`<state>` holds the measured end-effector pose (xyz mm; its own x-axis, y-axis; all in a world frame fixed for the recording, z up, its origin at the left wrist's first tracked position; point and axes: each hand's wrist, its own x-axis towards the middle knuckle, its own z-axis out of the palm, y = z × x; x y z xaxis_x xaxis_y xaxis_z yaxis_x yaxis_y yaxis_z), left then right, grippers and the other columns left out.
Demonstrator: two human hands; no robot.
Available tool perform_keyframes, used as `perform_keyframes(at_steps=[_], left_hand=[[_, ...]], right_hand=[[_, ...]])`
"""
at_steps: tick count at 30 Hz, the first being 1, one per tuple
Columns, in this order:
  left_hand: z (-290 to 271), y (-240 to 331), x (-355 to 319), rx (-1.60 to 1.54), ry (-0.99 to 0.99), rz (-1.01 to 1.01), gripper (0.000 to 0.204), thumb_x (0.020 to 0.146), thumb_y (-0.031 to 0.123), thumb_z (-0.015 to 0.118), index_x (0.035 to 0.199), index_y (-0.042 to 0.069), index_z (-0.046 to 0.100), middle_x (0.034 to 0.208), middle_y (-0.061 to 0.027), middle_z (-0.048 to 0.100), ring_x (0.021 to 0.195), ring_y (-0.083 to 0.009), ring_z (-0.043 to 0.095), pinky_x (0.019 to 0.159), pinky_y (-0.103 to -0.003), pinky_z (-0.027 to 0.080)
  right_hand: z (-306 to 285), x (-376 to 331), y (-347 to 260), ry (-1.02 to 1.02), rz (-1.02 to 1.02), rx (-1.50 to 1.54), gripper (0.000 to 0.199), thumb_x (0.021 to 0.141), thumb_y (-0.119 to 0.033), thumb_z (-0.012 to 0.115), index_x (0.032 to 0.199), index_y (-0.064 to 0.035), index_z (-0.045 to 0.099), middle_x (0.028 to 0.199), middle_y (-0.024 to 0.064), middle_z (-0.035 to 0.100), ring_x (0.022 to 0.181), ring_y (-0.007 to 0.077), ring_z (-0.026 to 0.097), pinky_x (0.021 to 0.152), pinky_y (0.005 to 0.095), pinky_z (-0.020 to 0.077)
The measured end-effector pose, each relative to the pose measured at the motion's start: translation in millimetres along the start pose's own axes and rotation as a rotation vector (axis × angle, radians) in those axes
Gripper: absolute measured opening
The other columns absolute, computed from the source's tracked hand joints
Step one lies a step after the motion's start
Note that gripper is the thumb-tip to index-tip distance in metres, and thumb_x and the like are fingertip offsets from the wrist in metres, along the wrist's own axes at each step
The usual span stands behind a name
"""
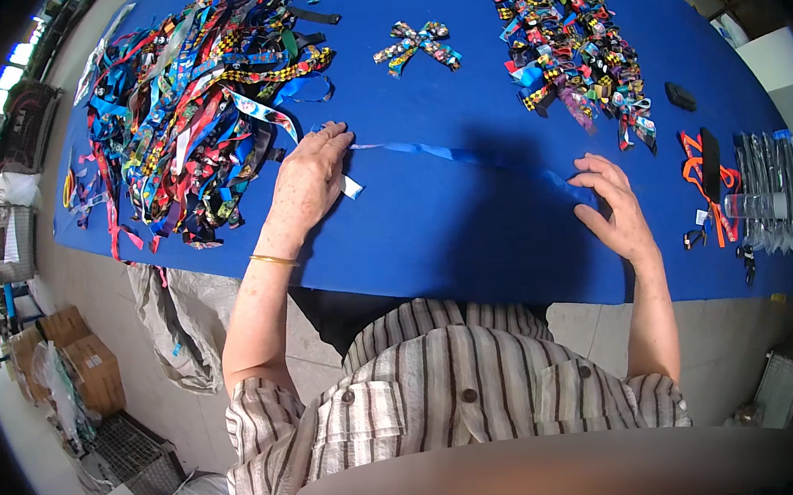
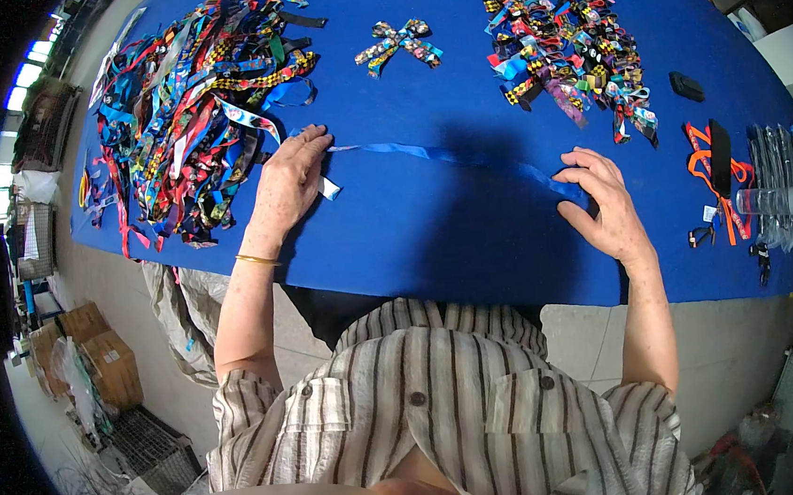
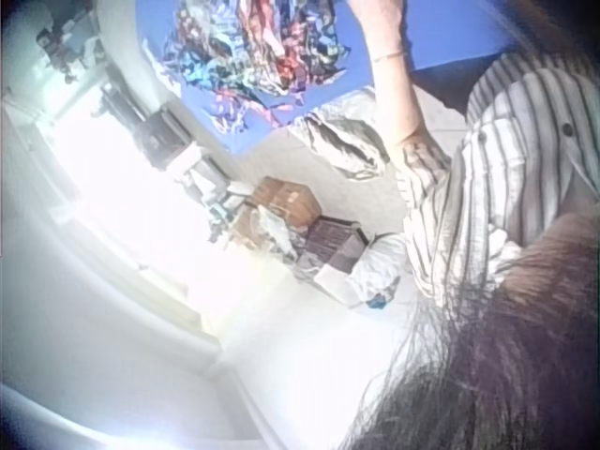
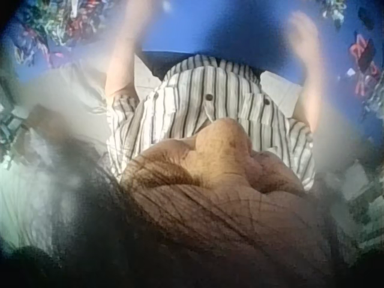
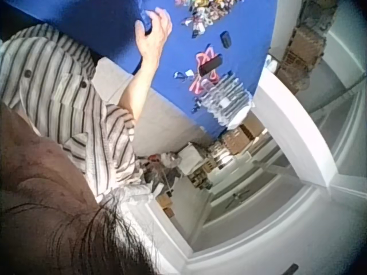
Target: Assembling decorative ribbon bows from strips of printed fabric in a factory setting.
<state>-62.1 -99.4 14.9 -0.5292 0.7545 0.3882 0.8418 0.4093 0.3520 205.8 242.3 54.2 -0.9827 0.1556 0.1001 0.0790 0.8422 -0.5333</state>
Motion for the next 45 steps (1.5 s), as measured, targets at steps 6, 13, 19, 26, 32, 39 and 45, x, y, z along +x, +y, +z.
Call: perform_keyframes(at_steps=[6, 13, 19, 26, 32, 39, 45], left_hand=[[1, -2, 1, -0.015, 0.003, -0.031, 0.03, 0.079, -0.005, 0.059, 0.108, 0.0, 0.066, 0.116, -0.0176, 0.065, 0.107, -0.0342, 0.062, 0.093, -0.041, 0.051], [1, 0, -1, -0.005, 0.019, -0.028, 0.032, 0.079, -0.006, 0.058, 0.11, 0.0, 0.065, 0.117, -0.0174, 0.064, 0.109, -0.0336, 0.062, 0.094, -0.041, 0.051], [3, -2, -4, 0.011, 0.012, -0.066, 0.032, 0.081, -0.006, 0.058, 0.112, 0.0, 0.064, 0.119, -0.0169, 0.064, 0.112, -0.0332, 0.061, 0.095, -0.041, 0.051], [-2, 6, -9, 0.066, -0.011, -0.053, 0.033, 0.083, -0.004, 0.057, 0.115, 0.001, 0.063, 0.122, -0.0159, 0.063, 0.117, -0.032, 0.058, 0.097, -0.04, 0.05], [-4, 7, -16, 0.136, -0.046, -0.045, 0.036, 0.084, -0.002, 0.058, 0.12, 0.001, 0.061, 0.127, -0.0149, 0.06, 0.12, -0.0315, 0.057, 0.099, -0.04, 0.049], [-9, 20, -14, 0.15, -0.031, -0.087, 0.047, 0.08, -0.007, 0.055, 0.126, 0.002, 0.057, 0.134, -0.0183, 0.054, 0.128, -0.036, 0.048, 0.108, -0.043, 0.04], [2, 59, -1, 0.012, -0.142, 0.019, 0.035, 0.087, 0.007, 0.064, 0.122, 0.002, 0.06, 0.13, -0.018, 0.057, 0.125, -0.0359, 0.051, 0.108, -0.043, 0.04]], right_hand=[[9, -1, 10, 0.049, -0.002, 0.042, 0.021, 0.076, -0.008, 0.074, 0.096, -0.0073, 0.066, 0.121, 0.0073, 0.061, 0.124, 0.0311, 0.05, 0.105, 0.0427, 0.0371], [18, 6, -2, 0.148, -0.002, -0.046, 0.022, 0.076, -0.009, 0.076, 0.095, -0.0082, 0.065, 0.113, 0.0078, 0.063, 0.116, 0.0295, 0.055, 0.099, 0.0402, 0.041], [19, 12, -12, 0.165, -0.129, -0.127, 0.018, 0.074, -0.003, 0.073, 0.089, -0.007, 0.064, 0.101, 0.0066, 0.064, 0.106, 0.0271, 0.059, 0.096, 0.0406, 0.0429], [4, 3, 5, 0.306, -0.266, -0.4, 0.015, 0.073, 0.003, 0.067, 0.086, -0.0044, 0.067, 0.093, 0.0063, 0.068, 0.096, 0.0262, 0.065, 0.085, 0.0398, 0.0497], [6, -14, 16, 0.21, -0.211, -0.388, 0.026, 0.076, 0.007, 0.059, 0.098, -0.0045, 0.069, 0.106, 0.0088, 0.069, 0.111, 0.0269, 0.063, 0.093, 0.0422, 0.048], [0, -31, 13, 0.303, -0.051, -0.395, 0.036, 0.078, 0.006, 0.056, 0.111, -0.0062, 0.066, 0.113, 0.0108, 0.066, 0.112, 0.0301, 0.061, 0.098, 0.0435, 0.0445], [3, -35, 23, 0.293, -0.069, -0.471, 0.028, 0.077, 0.004, 0.063, 0.102, -0.0057, 0.066, 0.109, 0.0102, 0.066, 0.103, 0.0291, 0.063, 0.09, 0.0408, 0.0482]])
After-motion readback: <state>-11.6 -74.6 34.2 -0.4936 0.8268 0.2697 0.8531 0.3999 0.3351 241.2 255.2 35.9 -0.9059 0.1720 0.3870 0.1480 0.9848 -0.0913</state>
